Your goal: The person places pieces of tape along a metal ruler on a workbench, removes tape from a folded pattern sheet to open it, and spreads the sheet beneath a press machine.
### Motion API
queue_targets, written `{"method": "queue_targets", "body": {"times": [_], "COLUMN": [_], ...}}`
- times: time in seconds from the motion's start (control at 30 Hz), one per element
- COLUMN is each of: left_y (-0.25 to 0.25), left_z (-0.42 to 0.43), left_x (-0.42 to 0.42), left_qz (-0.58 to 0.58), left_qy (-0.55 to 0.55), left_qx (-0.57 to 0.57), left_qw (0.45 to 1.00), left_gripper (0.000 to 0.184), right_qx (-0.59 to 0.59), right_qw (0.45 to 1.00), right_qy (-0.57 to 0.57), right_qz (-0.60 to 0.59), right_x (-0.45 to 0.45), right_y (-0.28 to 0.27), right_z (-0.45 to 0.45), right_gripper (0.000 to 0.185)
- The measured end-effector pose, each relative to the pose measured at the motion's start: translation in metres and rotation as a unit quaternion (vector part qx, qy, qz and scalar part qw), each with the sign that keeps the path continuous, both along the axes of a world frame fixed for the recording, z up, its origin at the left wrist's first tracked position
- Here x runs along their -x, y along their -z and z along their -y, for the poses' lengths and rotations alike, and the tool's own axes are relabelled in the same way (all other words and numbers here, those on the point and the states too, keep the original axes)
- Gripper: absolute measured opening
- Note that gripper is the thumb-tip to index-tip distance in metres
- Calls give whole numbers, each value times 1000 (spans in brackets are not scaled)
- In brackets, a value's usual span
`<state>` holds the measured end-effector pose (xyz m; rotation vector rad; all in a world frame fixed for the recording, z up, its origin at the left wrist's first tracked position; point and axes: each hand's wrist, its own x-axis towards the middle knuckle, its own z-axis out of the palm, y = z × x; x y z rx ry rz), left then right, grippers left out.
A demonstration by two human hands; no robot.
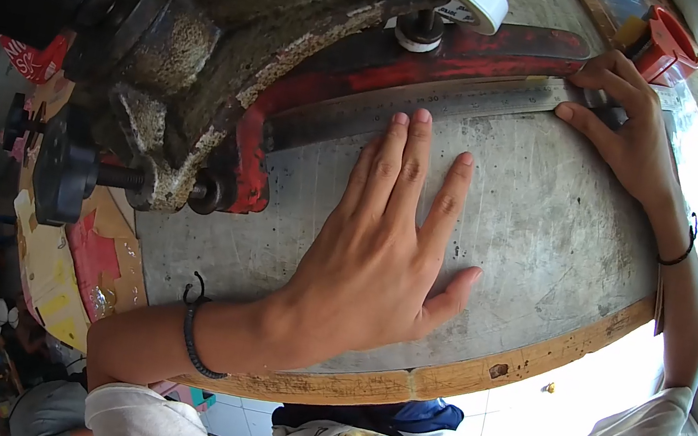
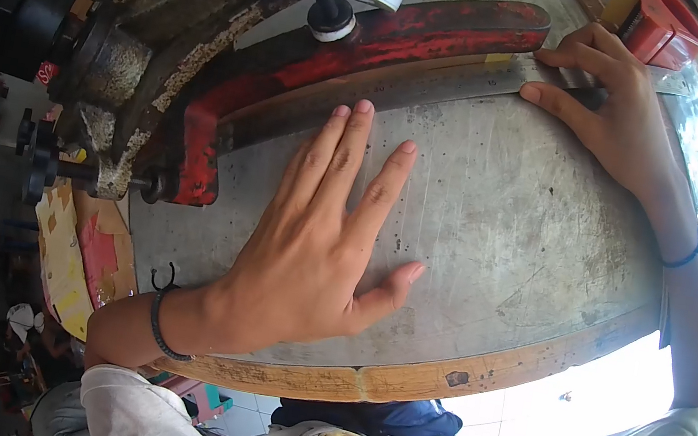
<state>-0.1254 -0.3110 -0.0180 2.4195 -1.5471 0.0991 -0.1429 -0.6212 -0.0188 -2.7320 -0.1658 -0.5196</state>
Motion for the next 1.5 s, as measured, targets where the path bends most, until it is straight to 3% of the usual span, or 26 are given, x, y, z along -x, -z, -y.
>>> {"method": "queue_targets", "body": {"times": [1.2,1.5], "left_y": [8,23], "left_z": [-1,0], "left_x": [3,5], "left_qz": [17,26], "left_qy": [-13,-36], "left_qx": [55,69], "left_qw": [998,997], "left_gripper": [74,79], "right_qx": [-14,-18], "right_qw": [999,999], "right_qy": [9,-40], "right_qz": [-45,3], "right_x": [4,4], "right_y": [-16,-12], "right_z": [-11,-9], "right_gripper": [41,36]}}
